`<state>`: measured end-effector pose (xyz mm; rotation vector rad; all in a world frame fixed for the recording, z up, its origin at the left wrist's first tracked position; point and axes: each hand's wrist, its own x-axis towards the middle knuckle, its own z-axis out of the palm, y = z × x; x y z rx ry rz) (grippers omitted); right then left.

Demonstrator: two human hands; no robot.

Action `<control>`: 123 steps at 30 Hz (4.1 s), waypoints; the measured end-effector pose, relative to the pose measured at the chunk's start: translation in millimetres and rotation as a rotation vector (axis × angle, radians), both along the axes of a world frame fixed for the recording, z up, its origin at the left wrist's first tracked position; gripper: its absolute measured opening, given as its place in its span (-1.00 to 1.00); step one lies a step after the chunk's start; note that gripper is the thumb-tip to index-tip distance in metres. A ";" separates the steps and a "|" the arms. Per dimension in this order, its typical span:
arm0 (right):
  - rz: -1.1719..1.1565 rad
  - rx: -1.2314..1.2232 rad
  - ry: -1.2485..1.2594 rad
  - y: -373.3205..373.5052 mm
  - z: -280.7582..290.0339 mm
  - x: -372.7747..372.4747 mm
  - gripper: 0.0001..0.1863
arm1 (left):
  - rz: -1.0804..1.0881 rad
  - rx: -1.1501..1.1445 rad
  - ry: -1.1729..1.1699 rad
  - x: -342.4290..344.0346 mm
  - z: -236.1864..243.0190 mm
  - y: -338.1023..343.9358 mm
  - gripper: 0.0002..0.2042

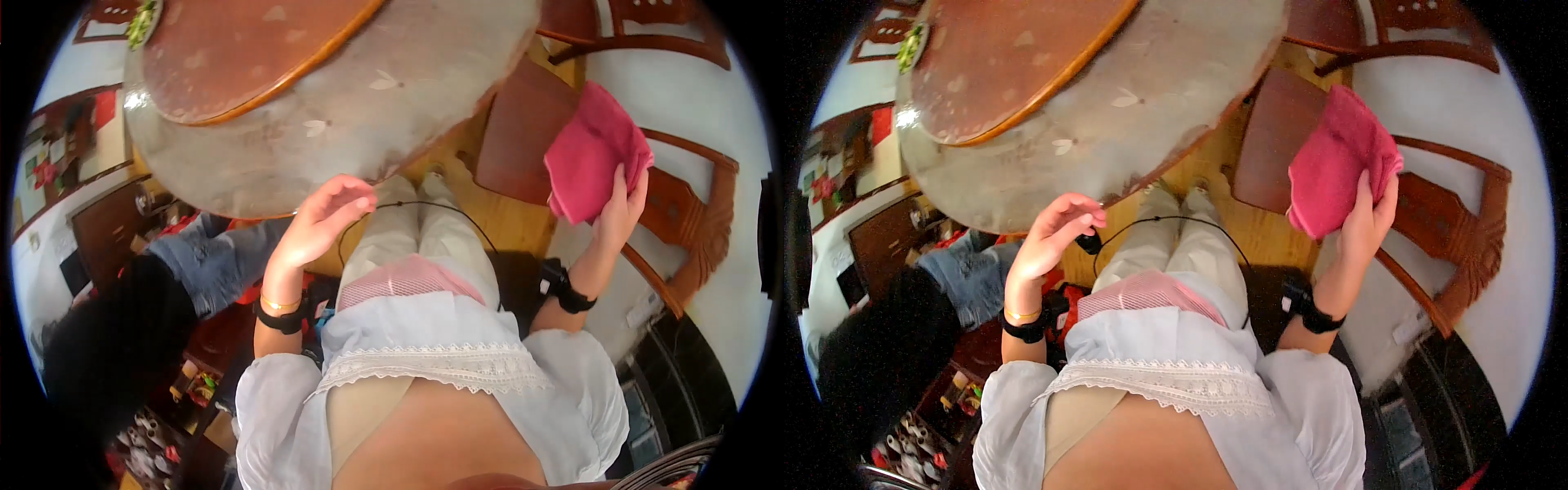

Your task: Wiping a circular glass dining table with a pink cloth.

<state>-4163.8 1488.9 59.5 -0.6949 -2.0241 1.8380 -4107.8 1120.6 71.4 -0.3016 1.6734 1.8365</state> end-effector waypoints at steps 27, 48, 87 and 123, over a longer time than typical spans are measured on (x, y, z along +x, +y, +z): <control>0.750 0.008 0.005 -69.8 29.1 -158.3 -0.54 | 0.386 -0.074 0.194 -50.5 -1.5 28.5 -0.64; 1.322 0.149 0.110 -127.3 14.8 -175.2 -0.67 | 0.821 0.036 0.364 -108.6 -34.4 75.6 -0.64; 1.496 -0.530 -0.115 -144.9 54.7 -96.3 -0.56 | 0.851 -0.118 0.330 -2.7 -12.5 64.3 -0.48; 1.332 -0.414 -0.106 -113.1 31.8 -139.0 -0.58 | 0.751 -0.130 0.703 81.5 95.4 42.1 -0.45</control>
